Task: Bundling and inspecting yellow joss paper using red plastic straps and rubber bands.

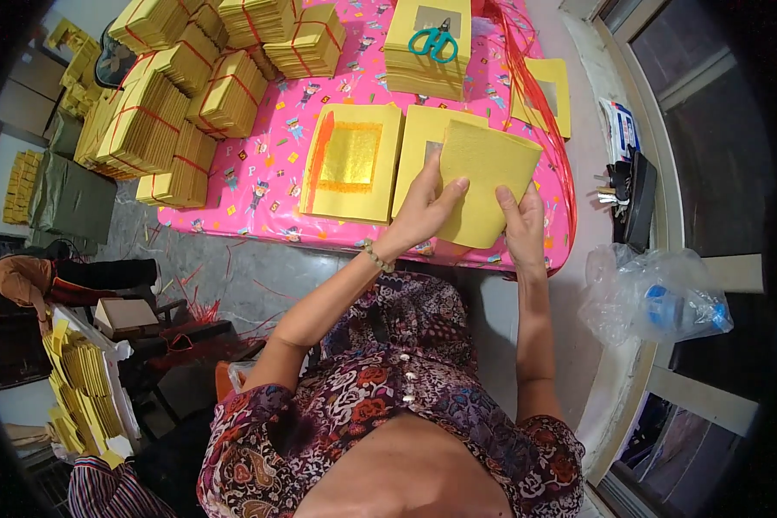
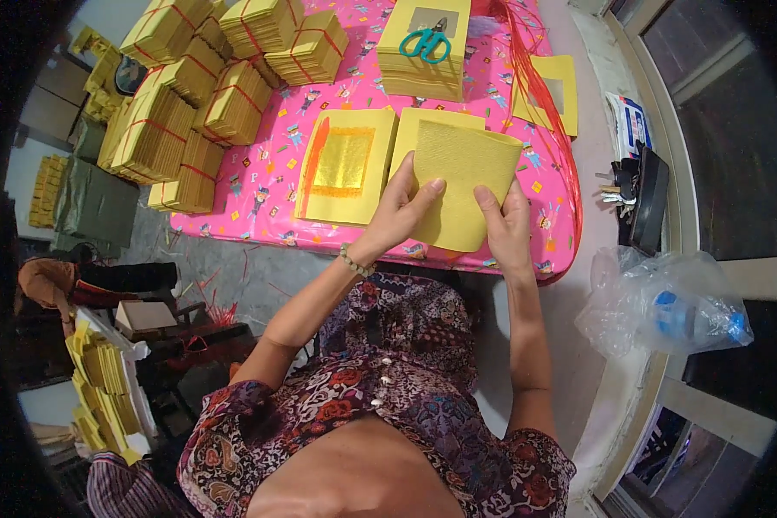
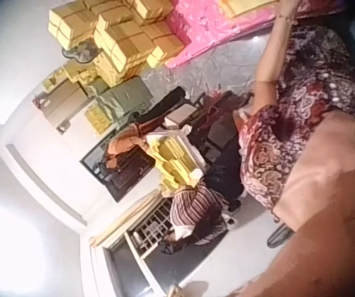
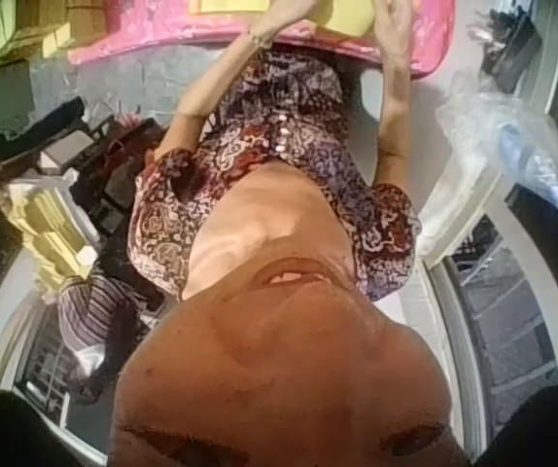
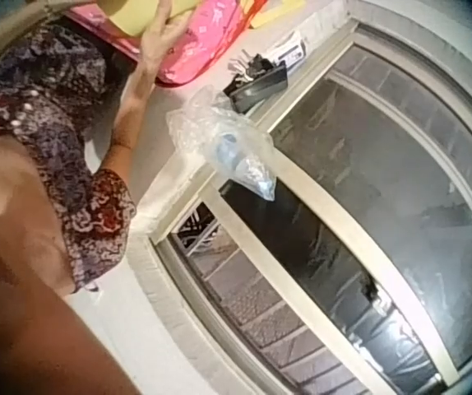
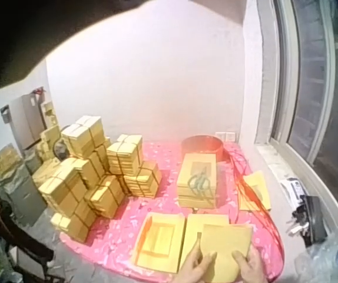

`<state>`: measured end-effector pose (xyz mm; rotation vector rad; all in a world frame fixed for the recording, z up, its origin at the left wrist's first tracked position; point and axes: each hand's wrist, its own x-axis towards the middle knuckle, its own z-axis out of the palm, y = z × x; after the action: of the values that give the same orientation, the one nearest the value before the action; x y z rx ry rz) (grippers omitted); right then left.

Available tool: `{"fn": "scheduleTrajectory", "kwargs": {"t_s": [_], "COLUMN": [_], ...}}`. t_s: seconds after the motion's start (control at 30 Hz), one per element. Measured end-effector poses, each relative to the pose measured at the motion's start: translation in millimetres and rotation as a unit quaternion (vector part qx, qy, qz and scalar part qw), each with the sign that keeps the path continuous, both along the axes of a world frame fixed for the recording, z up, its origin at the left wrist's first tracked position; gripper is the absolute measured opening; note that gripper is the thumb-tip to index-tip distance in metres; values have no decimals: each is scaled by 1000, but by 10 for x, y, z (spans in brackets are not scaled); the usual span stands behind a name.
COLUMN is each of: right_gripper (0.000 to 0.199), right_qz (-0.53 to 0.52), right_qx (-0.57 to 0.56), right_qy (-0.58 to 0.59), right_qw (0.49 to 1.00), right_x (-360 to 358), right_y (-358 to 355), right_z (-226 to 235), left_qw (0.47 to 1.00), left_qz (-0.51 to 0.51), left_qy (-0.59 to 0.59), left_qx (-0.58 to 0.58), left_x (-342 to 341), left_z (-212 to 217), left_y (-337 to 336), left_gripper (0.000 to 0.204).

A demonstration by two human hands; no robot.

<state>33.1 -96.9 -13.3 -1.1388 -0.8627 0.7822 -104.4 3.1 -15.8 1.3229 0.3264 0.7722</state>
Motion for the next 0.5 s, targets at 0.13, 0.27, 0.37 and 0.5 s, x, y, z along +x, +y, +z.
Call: {"fn": "scheduleTrajectory", "kwargs": {"t_s": [0.13,0.27,0.37,0.5], "right_gripper": [34,29,27,24], "right_qz": [-1,-23,-40,-35], "right_qx": [-16,8,-73,-68], "right_qy": [-9,-35,-53,2], "right_qw": [1000,999,995,997], "right_x": [-20,19,132,93], "right_y": [-17,32,67,175], "right_z": [74,95,69,156], "left_qw": [1000,1000,1000,992], "left_qz": [-2,10,10,-19], "left_qy": [7,-15,11,90], "left_qx": [-6,0,-15,-83], "left_x": [-25,35,31,-6], "left_z": [-16,-83,-78,34], "left_y": [-14,40,40,170], "left_gripper": [54,45,43,40]}}
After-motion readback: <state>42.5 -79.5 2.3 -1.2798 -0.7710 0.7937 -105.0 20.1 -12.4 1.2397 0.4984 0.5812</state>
